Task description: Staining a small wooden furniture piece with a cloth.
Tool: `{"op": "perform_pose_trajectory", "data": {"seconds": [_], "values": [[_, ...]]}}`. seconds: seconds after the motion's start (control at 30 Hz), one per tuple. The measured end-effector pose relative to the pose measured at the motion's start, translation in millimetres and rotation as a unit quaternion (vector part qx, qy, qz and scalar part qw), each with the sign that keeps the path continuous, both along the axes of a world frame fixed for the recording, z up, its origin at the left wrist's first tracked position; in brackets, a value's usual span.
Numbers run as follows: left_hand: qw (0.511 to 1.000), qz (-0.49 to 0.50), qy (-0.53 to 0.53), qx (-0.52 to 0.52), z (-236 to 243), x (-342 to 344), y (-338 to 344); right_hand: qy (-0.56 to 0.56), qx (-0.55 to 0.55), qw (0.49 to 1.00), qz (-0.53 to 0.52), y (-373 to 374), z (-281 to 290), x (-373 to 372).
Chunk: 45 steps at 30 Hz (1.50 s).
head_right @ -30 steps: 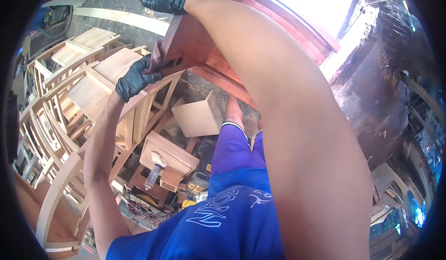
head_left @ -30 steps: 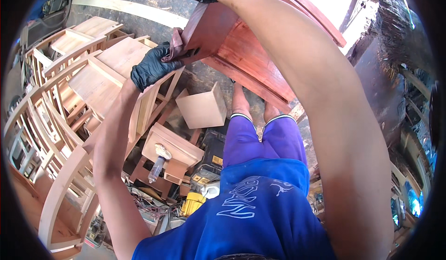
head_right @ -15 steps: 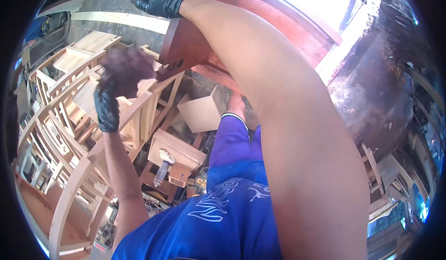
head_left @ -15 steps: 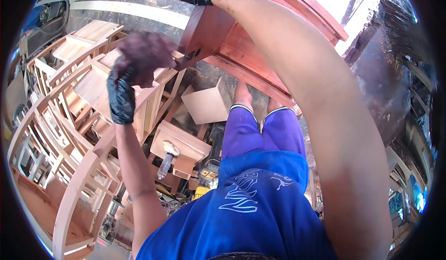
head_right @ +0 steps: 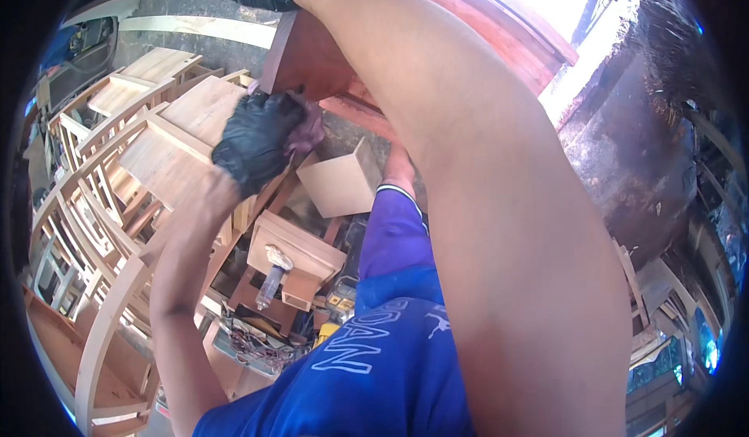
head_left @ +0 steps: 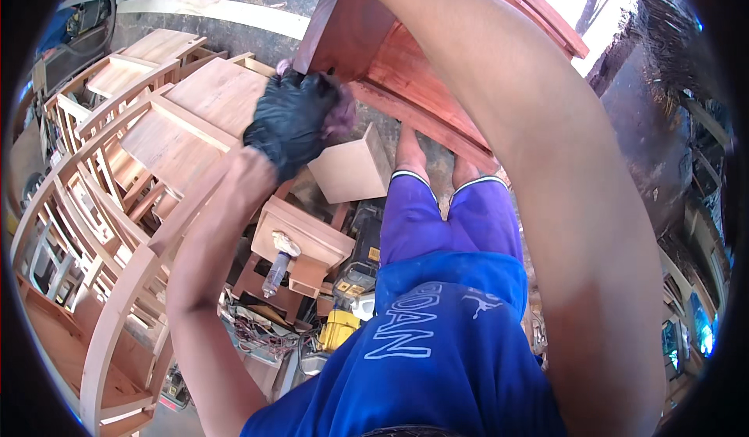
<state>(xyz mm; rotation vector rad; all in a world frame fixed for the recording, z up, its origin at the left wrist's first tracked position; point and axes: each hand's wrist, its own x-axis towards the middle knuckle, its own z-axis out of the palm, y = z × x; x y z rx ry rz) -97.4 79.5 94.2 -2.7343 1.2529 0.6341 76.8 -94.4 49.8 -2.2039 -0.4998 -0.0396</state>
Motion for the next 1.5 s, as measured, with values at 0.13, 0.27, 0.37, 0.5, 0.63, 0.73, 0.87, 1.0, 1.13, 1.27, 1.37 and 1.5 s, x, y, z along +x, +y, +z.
{"op": "perform_pose_trajectory", "data": {"seconds": [0.13, 0.27, 0.37, 0.5, 0.63, 0.73, 0.87, 1.0, 1.13, 1.27, 1.37, 1.5], "values": [[0.991, 0.122, -0.045, 0.017, -15.2, -20.5, -13.9, 0.004, 0.005, 1.000, 0.009, 0.0, -0.9, 2.2], [0.984, 0.108, -0.033, 0.136, -14.8, -5.5, -18.2, -0.034, 0.033, 0.999, -0.018, 0.2, -11.3, 1.8], [0.969, 0.149, 0.078, 0.181, -9.3, 0.8, -26.3, -0.023, -0.013, 1.000, -0.016, -0.4, -8.0, 2.1], [0.988, 0.081, 0.070, 0.114, -23.6, -8.1, -7.8, 0.002, 0.025, 1.000, -0.003, 5.3, -3.6, 0.9], [0.993, -0.014, 0.116, 0.022, -27.7, -83.4, 3.9, 0.012, 0.031, 0.999, 0.001, -9.4, -3.0, 6.7], [0.945, 0.246, 0.160, -0.141, 17.3, -89.9, 26.8, 0.020, 0.044, 0.999, -0.015, -4.7, -3.6, 2.4], [0.425, 0.699, 0.073, -0.570, 41.7, -86.2, 17.0, 0.000, 0.024, 1.000, -0.013, 1.6, -5.4, 4.9], [0.380, 0.662, -0.032, -0.644, 6.7, -36.0, -11.8, 0.000, 0.024, 0.999, -0.024, 2.6, -9.7, 2.7], [0.399, 0.658, 0.011, -0.638, 7.7, -31.1, -14.4, 0.015, 0.000, 1.000, -0.008, 6.1, -1.2, 3.6], [0.391, 0.670, -0.006, -0.631, -55.3, -50.9, -62.5, 0.002, -0.010, 1.000, -0.021, 5.6, -3.1, 5.5], [0.287, 0.714, 0.007, -0.639, -76.2, -47.7, -79.3, 0.000, -0.001, 1.000, -0.028, 5.0, -16.4, 6.2], [0.345, 0.645, 0.029, -0.681, -70.9, -52.3, -97.2, 0.038, -0.001, 0.999, -0.025, 1.1, -6.9, 3.3]]}}
